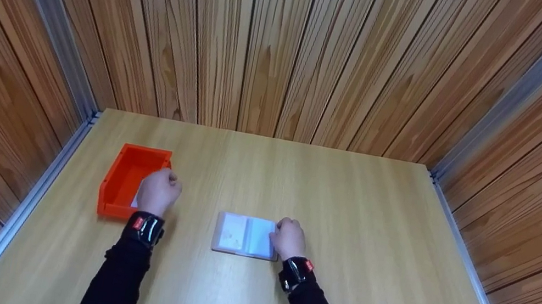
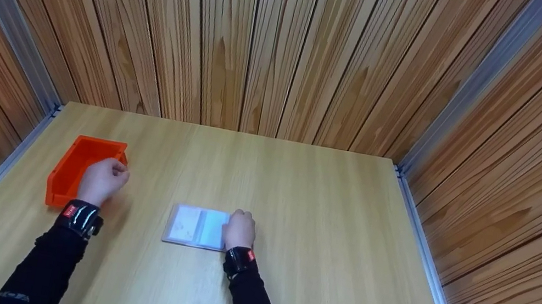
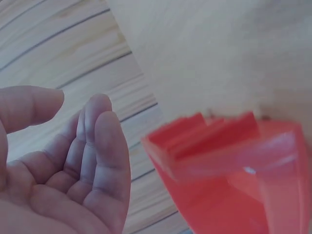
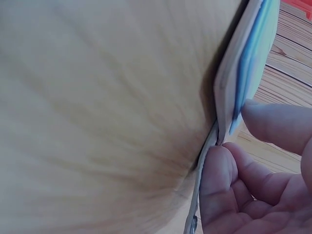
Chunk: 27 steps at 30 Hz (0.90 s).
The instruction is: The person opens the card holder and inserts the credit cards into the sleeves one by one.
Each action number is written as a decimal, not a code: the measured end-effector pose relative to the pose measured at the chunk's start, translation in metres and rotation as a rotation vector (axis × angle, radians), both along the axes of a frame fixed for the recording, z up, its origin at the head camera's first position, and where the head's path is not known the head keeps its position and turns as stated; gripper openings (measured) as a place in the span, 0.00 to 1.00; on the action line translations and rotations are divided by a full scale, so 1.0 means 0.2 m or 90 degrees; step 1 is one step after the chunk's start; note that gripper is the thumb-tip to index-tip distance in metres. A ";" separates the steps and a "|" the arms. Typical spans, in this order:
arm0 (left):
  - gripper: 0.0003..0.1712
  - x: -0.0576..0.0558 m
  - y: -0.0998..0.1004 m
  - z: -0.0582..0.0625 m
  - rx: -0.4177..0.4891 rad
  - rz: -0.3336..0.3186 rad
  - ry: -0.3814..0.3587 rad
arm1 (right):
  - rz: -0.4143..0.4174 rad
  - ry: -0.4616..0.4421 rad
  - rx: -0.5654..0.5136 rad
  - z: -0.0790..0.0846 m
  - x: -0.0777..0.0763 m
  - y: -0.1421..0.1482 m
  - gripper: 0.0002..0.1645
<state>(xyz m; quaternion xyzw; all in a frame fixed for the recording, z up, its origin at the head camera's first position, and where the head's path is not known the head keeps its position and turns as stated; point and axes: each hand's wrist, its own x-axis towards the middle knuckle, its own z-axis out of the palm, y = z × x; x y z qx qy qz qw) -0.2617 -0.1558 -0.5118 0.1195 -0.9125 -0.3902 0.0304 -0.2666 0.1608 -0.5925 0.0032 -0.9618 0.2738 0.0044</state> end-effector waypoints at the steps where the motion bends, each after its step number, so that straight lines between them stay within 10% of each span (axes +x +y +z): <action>1: 0.15 0.00 -0.01 0.00 -0.001 0.009 0.005 | 0.001 -0.001 0.002 0.00 0.00 0.00 0.12; 15: 0.09 -0.03 -0.16 -0.03 -0.043 0.131 0.083 | 0.016 0.037 0.016 -0.02 0.00 0.00 0.13; 27: 0.19 -0.02 -0.27 -0.14 -0.042 0.158 -0.037 | 0.012 0.005 0.005 -0.01 0.00 0.01 0.14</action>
